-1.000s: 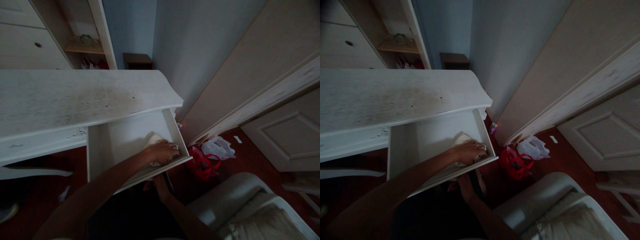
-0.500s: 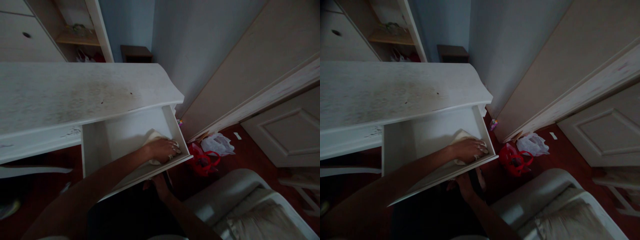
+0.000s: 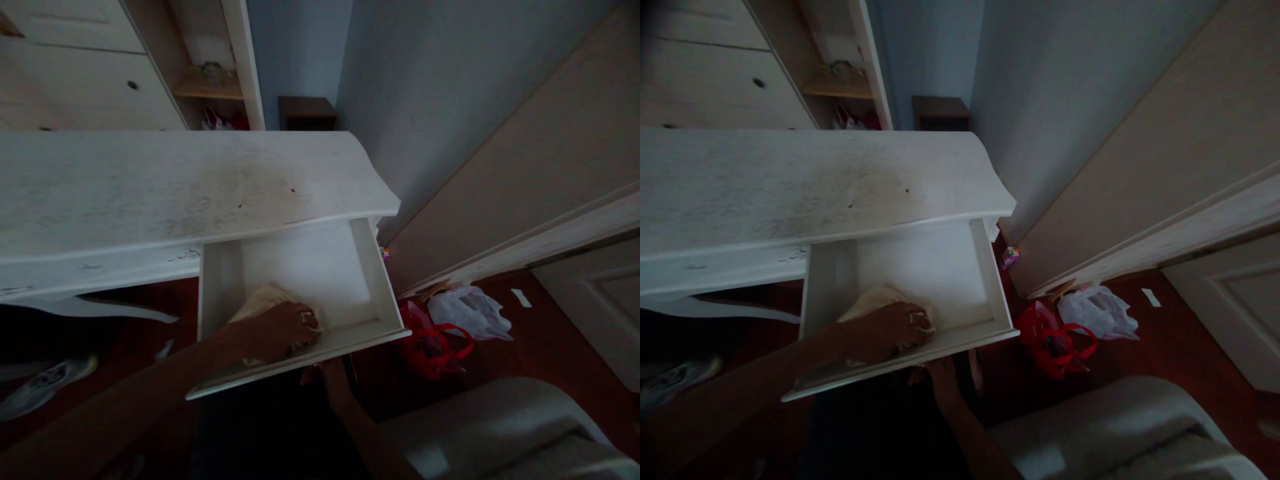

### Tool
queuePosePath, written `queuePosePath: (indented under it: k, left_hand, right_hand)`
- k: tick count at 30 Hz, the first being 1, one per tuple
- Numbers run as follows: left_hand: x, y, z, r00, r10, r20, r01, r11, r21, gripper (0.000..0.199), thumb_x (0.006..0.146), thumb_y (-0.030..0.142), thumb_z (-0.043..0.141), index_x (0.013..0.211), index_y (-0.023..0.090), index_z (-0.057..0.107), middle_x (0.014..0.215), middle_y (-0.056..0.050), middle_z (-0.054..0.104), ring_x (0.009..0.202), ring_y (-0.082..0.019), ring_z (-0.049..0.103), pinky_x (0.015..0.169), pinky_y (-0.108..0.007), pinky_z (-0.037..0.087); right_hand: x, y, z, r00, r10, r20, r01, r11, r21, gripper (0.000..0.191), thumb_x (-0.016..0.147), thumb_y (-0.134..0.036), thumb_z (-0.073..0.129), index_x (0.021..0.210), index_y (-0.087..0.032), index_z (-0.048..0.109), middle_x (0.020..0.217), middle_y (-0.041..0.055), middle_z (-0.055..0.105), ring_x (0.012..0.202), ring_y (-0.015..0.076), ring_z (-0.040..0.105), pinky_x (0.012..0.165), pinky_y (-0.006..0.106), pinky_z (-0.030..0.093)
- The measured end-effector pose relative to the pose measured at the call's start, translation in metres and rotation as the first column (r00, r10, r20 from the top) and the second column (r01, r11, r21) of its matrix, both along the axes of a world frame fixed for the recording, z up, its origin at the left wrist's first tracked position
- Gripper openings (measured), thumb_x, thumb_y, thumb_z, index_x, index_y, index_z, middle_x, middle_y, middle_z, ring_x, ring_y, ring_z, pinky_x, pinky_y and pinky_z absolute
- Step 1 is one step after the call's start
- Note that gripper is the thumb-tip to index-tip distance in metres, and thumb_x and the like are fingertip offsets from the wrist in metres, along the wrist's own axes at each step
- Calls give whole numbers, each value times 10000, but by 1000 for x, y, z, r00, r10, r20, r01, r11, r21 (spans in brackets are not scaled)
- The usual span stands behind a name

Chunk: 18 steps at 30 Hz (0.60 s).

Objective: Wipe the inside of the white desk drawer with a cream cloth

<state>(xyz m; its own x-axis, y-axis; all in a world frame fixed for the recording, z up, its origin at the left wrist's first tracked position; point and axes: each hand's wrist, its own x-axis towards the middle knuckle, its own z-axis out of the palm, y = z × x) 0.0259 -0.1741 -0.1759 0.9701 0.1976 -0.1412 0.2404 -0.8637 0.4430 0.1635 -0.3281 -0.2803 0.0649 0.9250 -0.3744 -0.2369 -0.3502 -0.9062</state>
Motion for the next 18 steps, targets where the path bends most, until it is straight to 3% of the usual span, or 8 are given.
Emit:
queuePosePath:
  k: [3, 5, 10, 13, 18]
  left_hand:
    - [-43, -8, 4, 998, 38, -54, -39, 999, -21, 598, 710, 112, 609, 1261, 345, 610, 1307, -29, 637, 1273, -257, 504, 1065, -375, 368]
    - [-60, -14, 6, 986, 121, -116, -117, 992, 40, 617, 752, 129, 600, 1333, 333, 555, 1383, -54, 583, 1346, -283, 438, 1091, -425, 348]
    - [-58, -21, 10, 909, 328, -258, -251, 923, 292, 636, 846, 96, 481, 1458, 253, 405, 1497, -128, 459, 1400, -329, 366, 1051, -530, 400]
    - [-44, -14, 13, 837, 500, -223, -371, 817, 441, 620, 868, 79, 427, 1469, 230, 390, 1522, -146, 421, 1379, -363, 381, 979, -555, 460]
    - [-26, 16, 17, 648, 760, -49, -621, 565, 544, 568, 926, 215, 428, 1489, 200, 362, 1529, -202, 379, 1326, -412, 411, 848, -514, 530]
  right_hand:
    - [4, -2, -1, 998, 46, 38, -47, 998, 29, 617, 799, -737, 477, 549, -197, 643, 511, 65, 637, 534, 201, 616, 588, 326, 517]
    - [8, -3, 0, 995, 76, 62, -79, 996, 51, 630, 822, -726, 464, 547, -194, 660, 539, 76, 657, 575, 218, 636, 640, 346, 534]
    - [13, -3, 1, 990, 107, 91, -113, 992, 55, 633, 845, -704, 466, 568, -187, 704, 582, 93, 687, 611, 236, 653, 652, 353, 538]
    - [13, -3, -3, 991, 98, 95, -103, 993, 52, 653, 817, -745, 464, 571, -193, 710, 562, 90, 679, 576, 230, 638, 631, 354, 526]
    - [12, -6, -11, 995, 64, 70, -69, 996, 63, 591, 821, -705, 510, 558, -205, 684, 547, 77, 663, 562, 232, 624, 638, 368, 519]
